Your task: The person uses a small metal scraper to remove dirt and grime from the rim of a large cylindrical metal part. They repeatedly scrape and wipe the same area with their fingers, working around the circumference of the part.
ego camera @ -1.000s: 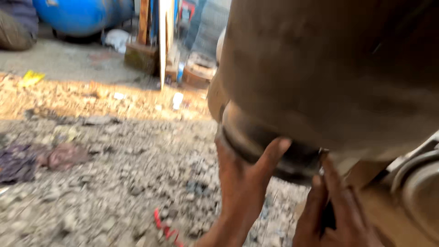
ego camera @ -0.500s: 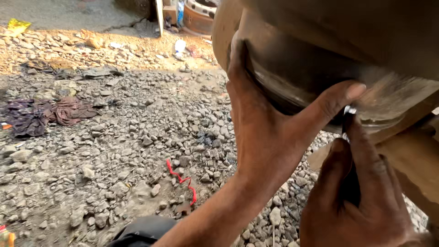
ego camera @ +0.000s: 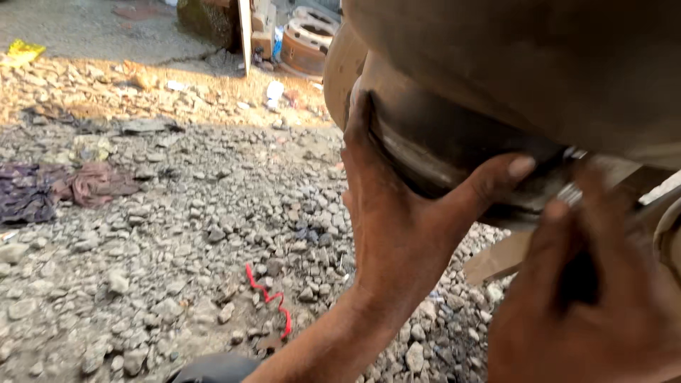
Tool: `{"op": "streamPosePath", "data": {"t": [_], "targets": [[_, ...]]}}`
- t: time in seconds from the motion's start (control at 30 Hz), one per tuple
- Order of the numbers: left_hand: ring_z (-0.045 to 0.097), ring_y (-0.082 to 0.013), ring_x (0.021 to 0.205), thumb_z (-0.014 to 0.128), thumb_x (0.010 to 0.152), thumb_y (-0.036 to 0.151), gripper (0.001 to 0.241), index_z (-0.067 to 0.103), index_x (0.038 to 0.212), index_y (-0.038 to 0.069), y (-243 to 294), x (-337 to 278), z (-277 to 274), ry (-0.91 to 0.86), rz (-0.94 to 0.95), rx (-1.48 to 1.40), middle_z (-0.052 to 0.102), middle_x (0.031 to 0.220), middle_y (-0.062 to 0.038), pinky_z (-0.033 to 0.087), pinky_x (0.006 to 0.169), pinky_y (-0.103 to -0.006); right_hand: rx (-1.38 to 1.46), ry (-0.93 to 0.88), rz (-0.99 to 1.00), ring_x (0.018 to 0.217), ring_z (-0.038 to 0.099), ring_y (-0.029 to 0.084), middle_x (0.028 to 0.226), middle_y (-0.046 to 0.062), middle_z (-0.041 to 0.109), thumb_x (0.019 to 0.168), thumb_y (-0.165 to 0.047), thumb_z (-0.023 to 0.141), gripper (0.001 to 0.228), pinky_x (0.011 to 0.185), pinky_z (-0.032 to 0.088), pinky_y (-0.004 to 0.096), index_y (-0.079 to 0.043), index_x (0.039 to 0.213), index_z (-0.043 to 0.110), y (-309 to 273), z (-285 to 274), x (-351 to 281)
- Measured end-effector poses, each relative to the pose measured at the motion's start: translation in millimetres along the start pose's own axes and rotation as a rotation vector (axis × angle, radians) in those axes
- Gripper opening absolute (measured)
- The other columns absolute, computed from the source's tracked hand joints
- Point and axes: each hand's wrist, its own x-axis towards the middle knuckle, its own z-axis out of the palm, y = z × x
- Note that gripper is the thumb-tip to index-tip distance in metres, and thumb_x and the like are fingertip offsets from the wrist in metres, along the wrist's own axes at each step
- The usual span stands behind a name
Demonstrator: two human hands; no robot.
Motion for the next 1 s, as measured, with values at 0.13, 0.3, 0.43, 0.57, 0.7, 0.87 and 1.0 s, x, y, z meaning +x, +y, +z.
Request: {"op": "streamPosePath", "data": {"t": [0.13,0.3,0.43,0.57,0.7,0.87,1.0], "targets": [[0.039,-0.0402,0.151,0.084,0.076,0.059,0.132,0.014,0.167,-0.006,6,3,-1,0.006,-0.004,0.068,0.037,0.160,-0.029,0.038,0.119,-0.0506,-0.150,0.019,-0.032,0.087,0.075,0.037,0.107,0.031,0.074,0.103,0.002,0.067,0.029,0.072,0.059,0.044,0.010,0.130,0.071,5,5,-10],[0.038,-0.0407,0.157,0.086,0.076,0.058,0.132,0.016,0.167,-0.006,9,4,-5,0.039,0.059,0.138,0.035,0.166,-0.030,0.037,0.124,-0.0498,0.011,0.008,-0.070,0.110,0.075,0.034,0.121,0.032,0.071,0.113,0.003,0.060,0.025,0.093,0.060,0.037,0.012,0.136,0.066,13,9,-9],[0.035,-0.0412,0.154,0.088,0.071,0.055,0.130,0.020,0.163,-0.006,12,6,-4,0.037,-0.022,0.139,0.035,0.163,-0.029,0.036,0.120,-0.0512,0.027,0.026,-0.145,0.113,0.075,0.031,0.121,0.030,0.071,0.118,0.001,0.056,0.026,0.096,0.059,0.034,0.010,0.141,0.063,15,11,2],[0.036,-0.0411,0.149,0.087,0.071,0.058,0.133,0.016,0.162,-0.007,21,11,-10,-0.001,-0.040,0.140,0.034,0.157,-0.029,0.035,0.116,-0.0516,0.066,-0.026,0.232,0.080,0.074,0.033,0.097,0.031,0.071,0.104,-0.006,0.061,0.036,0.067,0.057,0.037,0.004,0.138,0.065,0,17,-4],[0.039,-0.0405,0.147,0.087,0.071,0.057,0.131,0.018,0.161,-0.008,21,8,-11,0.007,-0.053,0.118,0.038,0.156,-0.028,0.037,0.116,-0.0512,0.049,0.017,0.034,0.086,0.075,0.030,0.105,0.029,0.072,0.115,-0.003,0.056,0.030,0.077,0.059,0.036,0.006,0.143,0.062,15,11,0],[0.040,-0.0397,0.146,0.089,0.071,0.056,0.130,0.020,0.161,-0.007,17,9,-8,0.018,-0.047,0.128,0.039,0.156,-0.027,0.038,0.114,-0.0496,0.146,0.035,-0.047,0.091,0.077,0.027,0.110,0.027,0.073,0.111,-0.009,0.056,0.032,0.081,0.061,0.036,0.005,0.140,0.063,21,22,-9],[0.043,-0.0387,0.145,0.090,0.071,0.055,0.129,0.022,0.159,-0.008,13,9,-6,0.047,-0.004,0.117,0.041,0.155,-0.028,0.040,0.113,-0.0479,0.044,-0.010,0.012,0.090,0.078,0.031,0.111,0.026,0.076,0.106,-0.014,0.061,0.033,0.074,0.062,0.039,0.000,0.135,0.068,22,21,-9]]}}
